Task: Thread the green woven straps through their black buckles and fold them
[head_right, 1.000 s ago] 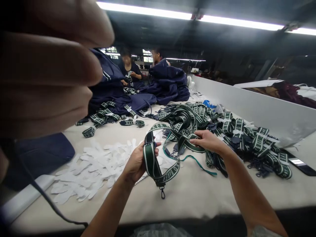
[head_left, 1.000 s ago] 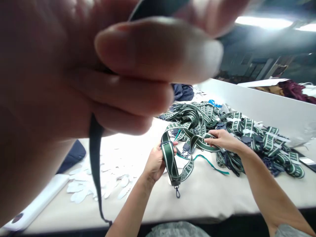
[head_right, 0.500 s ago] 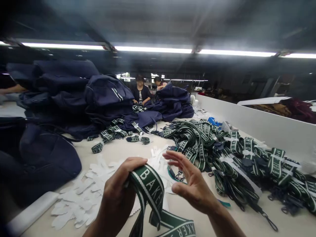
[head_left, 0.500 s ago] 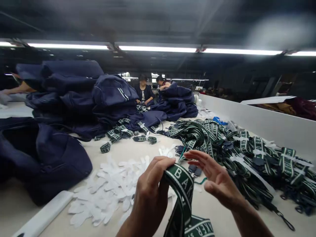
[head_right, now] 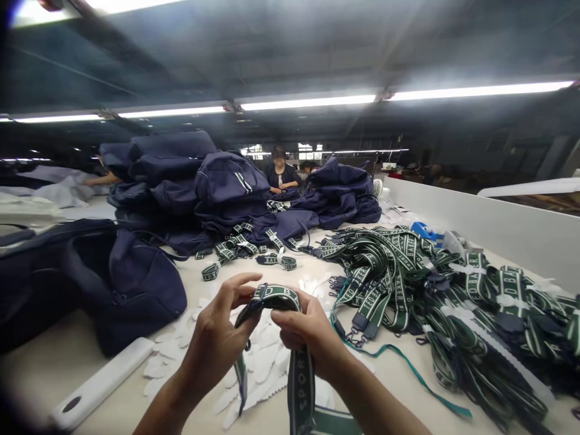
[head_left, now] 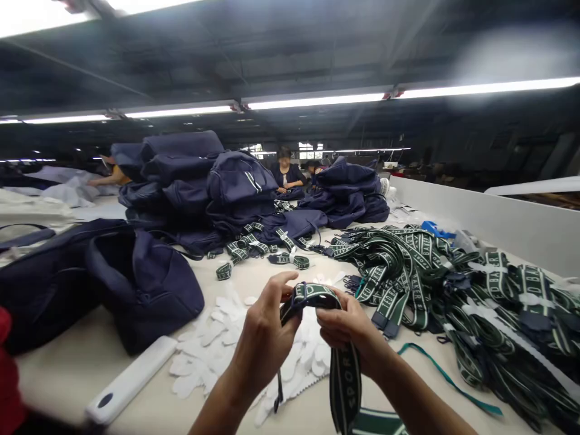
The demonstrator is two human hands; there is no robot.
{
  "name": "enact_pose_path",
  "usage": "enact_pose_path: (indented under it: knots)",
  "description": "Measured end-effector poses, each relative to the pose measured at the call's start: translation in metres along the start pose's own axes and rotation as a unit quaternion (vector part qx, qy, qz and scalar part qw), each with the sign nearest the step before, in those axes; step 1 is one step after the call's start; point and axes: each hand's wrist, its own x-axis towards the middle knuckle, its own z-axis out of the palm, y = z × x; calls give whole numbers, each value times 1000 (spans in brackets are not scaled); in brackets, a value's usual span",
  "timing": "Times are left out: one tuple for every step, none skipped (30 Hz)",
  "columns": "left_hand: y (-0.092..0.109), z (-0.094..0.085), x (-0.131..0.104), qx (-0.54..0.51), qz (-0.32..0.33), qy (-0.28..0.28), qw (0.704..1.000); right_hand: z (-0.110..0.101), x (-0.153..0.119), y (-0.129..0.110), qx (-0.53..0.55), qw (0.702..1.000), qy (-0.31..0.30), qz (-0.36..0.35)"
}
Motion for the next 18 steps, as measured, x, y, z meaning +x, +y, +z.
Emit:
enact_pose_path:
  knots:
    - [-4,2,-2,-1,-4,25,1000,-2,1,-1,-1,1000,-3,4]
    - [-6,3,-4,3,3,50,999,-4,1,-2,-2,1000,-4,7]
    - [-7,4,-6,10,20,70,997,-6,0,-1,-3,1000,-1,9]
    - [-8,4,-7,16,41,83,996,-8,-1,0,-5,1000,3,10]
    - [-9,3,-9,22,63,86,994,-11,-2,2,-4,1000,6,10]
    - [-10,2,-10,28,86,81,993,-14,-3,5,-3,1000,4,13]
    - [-11,1,-12,34,108,70,991,-18,-4,9,-1,1000,0,18]
    - [-12,-1,-14,39,126,57,990,-21,-5,12,2,1000,-7,26]
    - [-13,-2,-15,46,141,47,988,-24,-5,16,4,999,-14,35]
    - [-15,-4,-16,54,153,37,986,-26,-5,19,4,999,-17,40]
    - [-16,-6,-16,62,164,27,984,-28,-5,22,2,999,-14,45]
    - [-17,-8,-16,69,172,13,982,-28,-4,24,-3,999,-6,48]
    - [-18,-9,-15,78,181,-4,980,-28,-3,25,-10,999,6,48]
    - [-19,-11,-14,88,190,-19,978,-26,-1,26,-22,998,16,49]
    - [-19,-12,-13,97,197,-32,975,-25,2,26,-39,998,22,50]
    - [-19,-13,-11,105,203,-39,973,-23,4,26,-59,997,23,50]
    - [-19,-14,-11,113,206,-35,971,-20,6,26,-81,995,20,48]
    - [-19,-14,-10,120,207,-19,971,-18,9,25,-99,994,21,40]
